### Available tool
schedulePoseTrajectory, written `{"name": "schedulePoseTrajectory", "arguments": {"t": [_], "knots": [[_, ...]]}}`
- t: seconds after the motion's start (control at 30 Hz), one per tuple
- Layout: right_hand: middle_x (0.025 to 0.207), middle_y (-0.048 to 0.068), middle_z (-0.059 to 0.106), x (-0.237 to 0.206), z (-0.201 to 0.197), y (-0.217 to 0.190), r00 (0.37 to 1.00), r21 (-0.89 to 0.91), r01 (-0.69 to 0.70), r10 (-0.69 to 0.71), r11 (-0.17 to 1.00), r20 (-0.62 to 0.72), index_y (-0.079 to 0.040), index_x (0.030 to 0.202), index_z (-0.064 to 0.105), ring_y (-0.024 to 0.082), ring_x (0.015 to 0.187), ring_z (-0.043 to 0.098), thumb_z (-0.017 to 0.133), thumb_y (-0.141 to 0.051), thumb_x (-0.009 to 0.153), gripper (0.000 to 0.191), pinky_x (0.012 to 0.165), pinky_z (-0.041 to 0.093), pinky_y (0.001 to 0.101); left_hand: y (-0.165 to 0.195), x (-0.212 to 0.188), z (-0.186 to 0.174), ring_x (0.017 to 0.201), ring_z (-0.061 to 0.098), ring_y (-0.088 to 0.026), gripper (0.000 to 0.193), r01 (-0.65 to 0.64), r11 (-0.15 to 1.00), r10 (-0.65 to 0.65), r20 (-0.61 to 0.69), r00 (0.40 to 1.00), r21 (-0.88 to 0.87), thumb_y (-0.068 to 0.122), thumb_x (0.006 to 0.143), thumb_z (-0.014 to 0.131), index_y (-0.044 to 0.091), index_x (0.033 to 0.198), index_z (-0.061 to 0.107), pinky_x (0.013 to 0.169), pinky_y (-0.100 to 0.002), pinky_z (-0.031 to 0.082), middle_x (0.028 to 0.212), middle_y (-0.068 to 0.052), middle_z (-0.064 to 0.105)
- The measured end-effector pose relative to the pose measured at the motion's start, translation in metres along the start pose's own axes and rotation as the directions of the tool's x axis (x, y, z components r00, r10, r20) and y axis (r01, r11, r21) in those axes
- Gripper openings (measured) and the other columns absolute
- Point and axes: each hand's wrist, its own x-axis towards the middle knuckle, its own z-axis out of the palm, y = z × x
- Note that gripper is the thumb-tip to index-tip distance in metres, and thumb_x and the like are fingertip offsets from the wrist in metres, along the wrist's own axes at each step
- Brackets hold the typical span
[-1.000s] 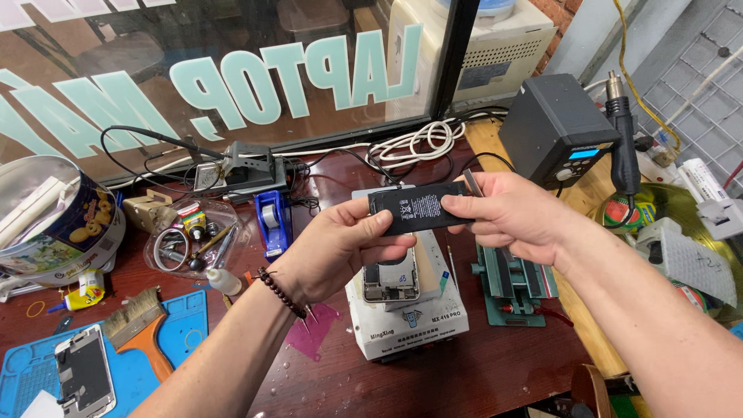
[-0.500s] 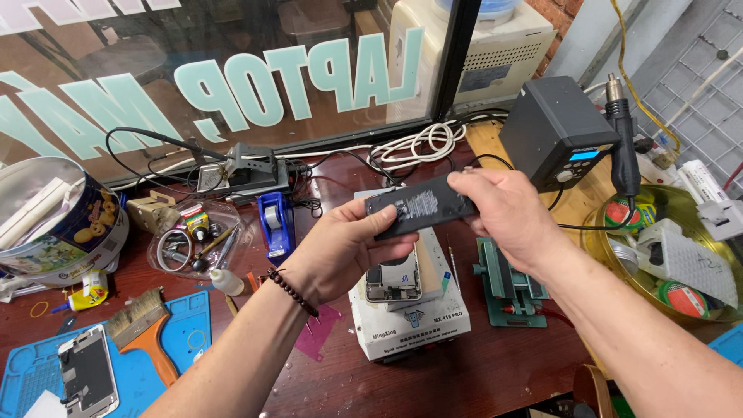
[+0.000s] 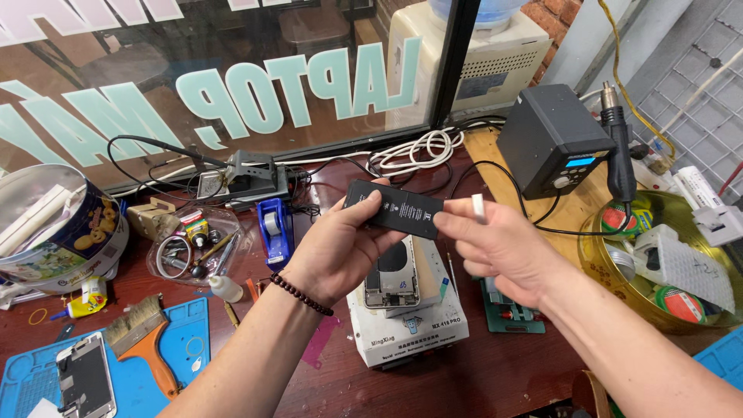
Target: The person disassembles a white smartphone by prying open the back cover, unscrewing internal components, and removing the battery. They use a plastic pry tool, screwdriver, and tweezers to separate the display assembly and extract the battery from the chassis.
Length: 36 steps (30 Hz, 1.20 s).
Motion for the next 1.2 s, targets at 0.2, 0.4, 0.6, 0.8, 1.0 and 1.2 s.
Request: {"name": "schedulePoseTrajectory", "arguments": {"t": [0.2,0.4,0.6,0.8,1.0,1.2], "knots": [[0.065,-0.007,0.045,0.011,-0.007,0.008,0.999,0.001,-0.019,0.019,1.000,-0.048,-0.012,0.084,0.058,0.003,0.043,0.029,0.068,-0.015,0.092,0.013,0.038,0.020,0.0221,0.004,-0.002,0.001,0.095,0.068,-0.021,0.018,0.019,0.993,-0.005,-0.115,0.993,0.120,0.023,0.100,0.059,0.006,0.103,0.062,0.086,-0.043,0.061,0.099,-0.006,0.069],[0.068,-0.006,0.048,0.019,-0.006,0.016,0.987,0.020,0.053,-0.050,0.998,-0.151,-0.012,0.081,0.052,0.002,0.047,0.029,0.074,-0.018,0.092,0.025,0.040,0.021,0.0221,-0.001,-0.001,-0.001,0.089,0.068,-0.019,0.012,0.014,0.992,0.017,-0.242,0.970,0.127,0.020,0.097,0.064,0.008,0.099,0.062,0.083,-0.039,0.060,0.097,-0.005,0.069],[0.067,-0.006,0.046,0.030,-0.006,0.020,0.954,0.054,0.006,0.011,0.999,-0.300,-0.009,0.087,0.061,0.003,0.047,0.028,0.075,-0.020,0.090,0.018,0.040,0.020,0.0234,-0.004,0.000,0.001,0.085,0.072,-0.020,0.009,0.023,0.984,0.015,-0.213,0.977,0.178,0.016,0.094,0.065,0.007,0.096,0.064,0.080,-0.038,0.062,0.093,-0.005,0.071],[0.068,-0.006,0.049,0.026,-0.011,0.023,0.943,-0.156,0.054,-0.101,0.986,-0.317,-0.009,0.084,0.059,0.004,0.048,0.030,0.075,-0.021,0.090,0.022,0.041,0.022,0.0239,-0.002,0.001,-0.003,0.080,0.073,-0.021,0.014,0.101,0.930,-0.029,-0.202,0.979,0.353,0.022,0.095,0.068,0.008,0.095,0.065,0.071,-0.036,0.060,0.091,-0.007,0.072],[0.065,-0.009,0.044,0.031,-0.014,0.017,0.982,-0.116,0.159,-0.169,0.980,-0.089,-0.013,0.079,0.052,0.001,0.049,0.030,0.074,-0.028,0.094,0.031,0.042,0.023,0.0224,0.015,0.005,0.003,0.078,0.072,-0.012,0.017,0.140,0.873,-0.090,-0.126,0.988,0.468,0.018,0.089,0.071,0.008,0.102,0.068,0.072,-0.034,0.064,0.092,-0.003,0.073],[0.061,-0.009,0.043,0.035,-0.019,-0.003,0.986,-0.396,0.149,-0.168,0.906,-0.016,-0.013,0.077,0.055,0.002,0.048,0.035,0.073,-0.030,0.092,0.029,0.040,0.024,0.0231,0.023,0.001,0.026,0.068,0.066,-0.009,0.021,0.074,0.652,-0.102,-0.010,0.995,0.755,0.022,0.088,0.076,0.005,0.100,0.079,0.062,-0.027,0.056,0.082,-0.001,0.074]]}}
